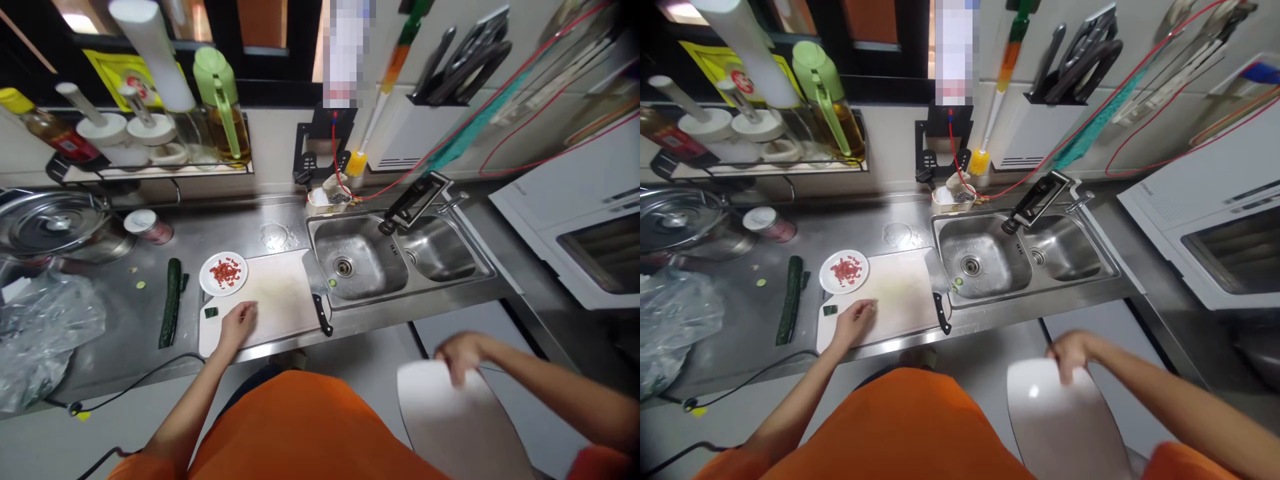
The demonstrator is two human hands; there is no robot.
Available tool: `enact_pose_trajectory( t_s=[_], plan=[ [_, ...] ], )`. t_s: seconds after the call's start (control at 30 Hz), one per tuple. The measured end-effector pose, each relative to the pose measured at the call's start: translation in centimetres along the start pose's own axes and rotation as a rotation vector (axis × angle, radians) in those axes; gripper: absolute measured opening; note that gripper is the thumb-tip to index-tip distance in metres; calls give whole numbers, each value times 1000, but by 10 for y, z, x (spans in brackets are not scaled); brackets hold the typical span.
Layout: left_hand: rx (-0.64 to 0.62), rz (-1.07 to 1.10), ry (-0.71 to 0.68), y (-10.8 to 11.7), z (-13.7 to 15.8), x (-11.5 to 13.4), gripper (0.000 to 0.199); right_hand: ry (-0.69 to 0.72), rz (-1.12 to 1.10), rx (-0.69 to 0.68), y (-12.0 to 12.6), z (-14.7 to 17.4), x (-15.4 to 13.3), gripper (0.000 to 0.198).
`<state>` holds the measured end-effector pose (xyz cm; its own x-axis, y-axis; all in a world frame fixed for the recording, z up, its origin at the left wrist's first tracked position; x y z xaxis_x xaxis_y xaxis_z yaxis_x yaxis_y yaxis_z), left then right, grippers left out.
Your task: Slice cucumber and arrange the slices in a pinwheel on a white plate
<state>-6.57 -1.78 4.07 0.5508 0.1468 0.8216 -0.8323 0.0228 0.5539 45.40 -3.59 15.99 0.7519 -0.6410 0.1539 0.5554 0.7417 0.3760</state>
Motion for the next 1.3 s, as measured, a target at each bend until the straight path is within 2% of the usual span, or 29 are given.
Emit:
enact_pose_trajectory(
  t_s=[0.07, 0.13, 0.2, 0.27, 0.4, 0.5, 0.6, 0.73, 0.87, 1.13, 1.3],
  plan=[
    [-18, 24, -15, -3, 1, 2, 36, 24, -16, -316, 32, -2, -45, 27],
    [-28, 57, -27, -5, 3, 4, 34, 150, -170, -312, 64, -8, -99, 25],
    [-41, 96, -35, -7, 4, 4, 33, 266, -318, -292, 78, -16, -154, 25],
    [-53, 128, -32, -7, 4, 2, 32, 378, -451, -283, 76, -26, -206, 26],
    [-69, 156, -12, -6, 5, -5, 30, 555, -702, -304, 43, -50, -296, 38],
    [-54, 161, -5, -2, 5, -9, 29, 593, -879, -313, 22, -65, -349, 38],
    [-22, 157, 8, 4, 5, -10, 29, 582, -896, -312, 13, -75, -388, 36],
    [33, 175, 76, 10, 5, -10, 30, 552, -889, -304, 14, -87, -422, 33],
    [83, 190, 137, 11, 7, -10, 33, 526, -872, -292, 14, -94, -440, 32],
    [114, 180, 181, 7, 6, -17, 35, 504, -803, -262, 2, -99, -444, 31],
    [109, 163, 174, 6, 9, -18, 35, 493, -722, -165, 0, -100, -451, 33]
  ],
)
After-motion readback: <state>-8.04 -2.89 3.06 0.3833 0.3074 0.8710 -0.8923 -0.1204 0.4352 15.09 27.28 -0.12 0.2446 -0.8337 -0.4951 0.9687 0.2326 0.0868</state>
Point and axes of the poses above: each hand's wrist, its own z-axis away from the middle knuckle, its own y-axis out of the back of the hand, x = y × z, the point moved 2 cm from there along -z, towards the middle knuckle, and after that the axes turned 6 degrees about -y, right-handed, at the moved point
